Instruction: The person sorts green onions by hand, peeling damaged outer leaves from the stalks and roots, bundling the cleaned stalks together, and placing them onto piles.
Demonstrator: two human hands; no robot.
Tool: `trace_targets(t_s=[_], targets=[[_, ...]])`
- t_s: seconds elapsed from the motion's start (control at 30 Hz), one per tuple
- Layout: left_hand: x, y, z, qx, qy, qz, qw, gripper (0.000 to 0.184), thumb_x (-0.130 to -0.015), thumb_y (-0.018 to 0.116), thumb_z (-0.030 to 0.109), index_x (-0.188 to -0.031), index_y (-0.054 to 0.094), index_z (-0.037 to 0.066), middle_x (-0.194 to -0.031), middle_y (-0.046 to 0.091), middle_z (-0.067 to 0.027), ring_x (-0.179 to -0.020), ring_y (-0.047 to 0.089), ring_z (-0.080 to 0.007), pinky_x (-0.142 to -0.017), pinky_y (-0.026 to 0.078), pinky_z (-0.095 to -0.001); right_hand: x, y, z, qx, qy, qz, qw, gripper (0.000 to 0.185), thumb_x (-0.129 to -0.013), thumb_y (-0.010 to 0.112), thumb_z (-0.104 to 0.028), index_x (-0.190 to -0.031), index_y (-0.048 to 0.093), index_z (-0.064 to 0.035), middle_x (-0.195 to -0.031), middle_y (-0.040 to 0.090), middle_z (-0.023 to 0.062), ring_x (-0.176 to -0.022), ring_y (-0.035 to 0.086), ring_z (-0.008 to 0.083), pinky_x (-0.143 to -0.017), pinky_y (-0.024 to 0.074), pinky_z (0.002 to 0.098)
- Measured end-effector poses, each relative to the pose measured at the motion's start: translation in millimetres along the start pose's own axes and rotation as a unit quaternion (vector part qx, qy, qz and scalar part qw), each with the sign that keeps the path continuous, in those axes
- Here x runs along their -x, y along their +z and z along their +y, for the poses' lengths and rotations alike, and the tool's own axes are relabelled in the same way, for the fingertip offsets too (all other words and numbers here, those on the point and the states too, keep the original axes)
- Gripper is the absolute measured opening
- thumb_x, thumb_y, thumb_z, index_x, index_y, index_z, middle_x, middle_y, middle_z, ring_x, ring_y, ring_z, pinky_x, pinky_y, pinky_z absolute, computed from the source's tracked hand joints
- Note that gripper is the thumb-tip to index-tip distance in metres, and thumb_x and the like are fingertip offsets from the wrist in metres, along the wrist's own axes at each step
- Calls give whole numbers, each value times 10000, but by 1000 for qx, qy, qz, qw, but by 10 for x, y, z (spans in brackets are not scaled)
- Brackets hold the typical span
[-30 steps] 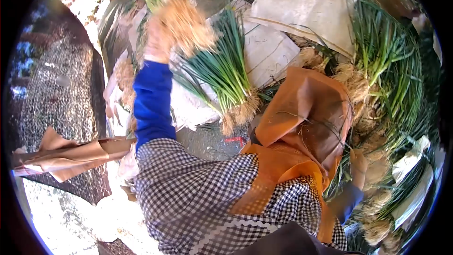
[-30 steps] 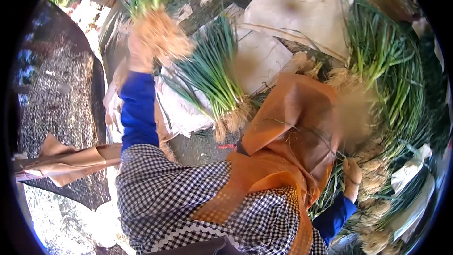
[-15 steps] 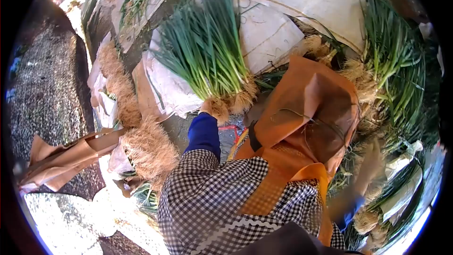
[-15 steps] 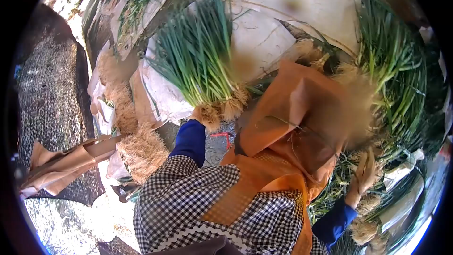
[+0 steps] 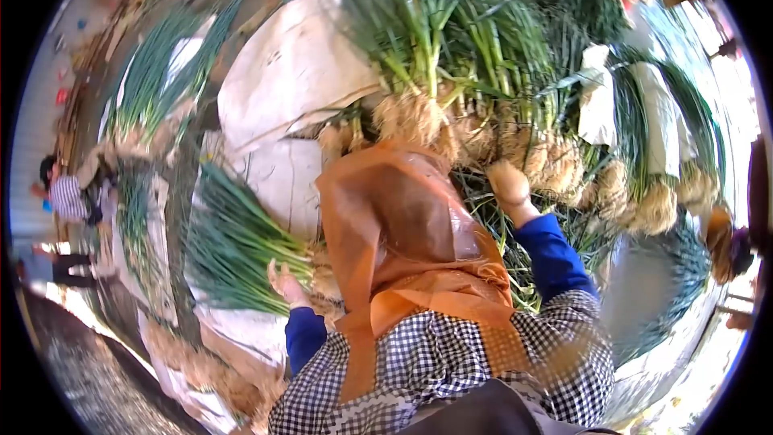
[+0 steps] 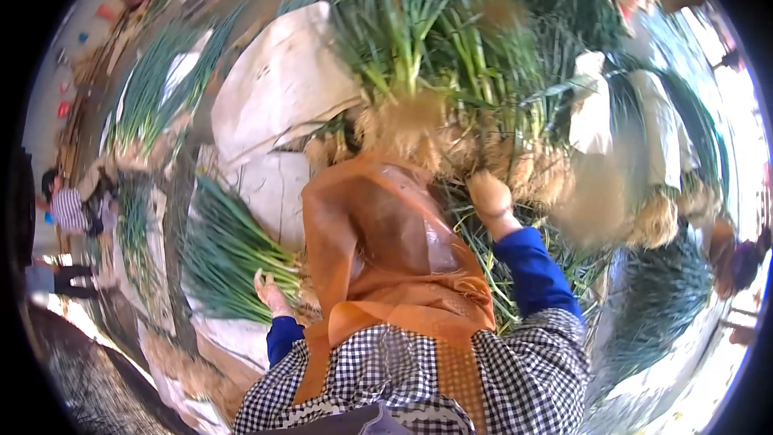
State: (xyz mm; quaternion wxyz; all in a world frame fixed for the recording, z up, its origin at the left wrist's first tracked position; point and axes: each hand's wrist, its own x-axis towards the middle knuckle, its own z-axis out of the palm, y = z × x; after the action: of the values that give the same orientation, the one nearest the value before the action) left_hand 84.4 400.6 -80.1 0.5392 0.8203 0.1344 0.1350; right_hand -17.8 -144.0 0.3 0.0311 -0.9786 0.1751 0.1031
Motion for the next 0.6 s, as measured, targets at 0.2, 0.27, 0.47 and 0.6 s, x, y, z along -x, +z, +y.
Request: trace_targets(t_s=[0.2,0.27,0.47,0.6], targets=[[-256,940,1782,54,95,-181,977,282,-833,527,53,-1106,560,-11,-1082,587,-120,-993,546,-202,-900,409,-303,328,-272,249,95,-31,-272,957,305,-829,530,-344,-908,639,-71,-912,644,109,-863,620,289,-738,504,403],[-139,1292,2237,123,106,-219,962,251,-852,526,78,-1082,571,-13,-1034,607,-107,-943,575,-189,-873,430,-291,-275,-698,-16,-113,-53,82,989,241,-863,479,-326,-836,604,-121,-786,617,116,-771,615,289,-633,488,371],[391,1959,2914,197,72,-351,913,232,-895,495,132,-1057,584,-8,-923,629,-87,-807,611,-163,-762,475,-272,-1999,-583,-717,-406,-43,212,888,332,-773,654,-365,-844,630,-42,-789,642,143,-734,618,265,-651,470,336],[526,2248,2701,294,-57,-422,856,302,-879,523,165,-1133,547,1,-1021,602,-97,-909,592,-178,-844,451,-293,-1931,-705,-653,-618,38,25,785,279,-767,626,-277,-939,646,-59,-716,631,93,-617,593,203,-611,467,312]])
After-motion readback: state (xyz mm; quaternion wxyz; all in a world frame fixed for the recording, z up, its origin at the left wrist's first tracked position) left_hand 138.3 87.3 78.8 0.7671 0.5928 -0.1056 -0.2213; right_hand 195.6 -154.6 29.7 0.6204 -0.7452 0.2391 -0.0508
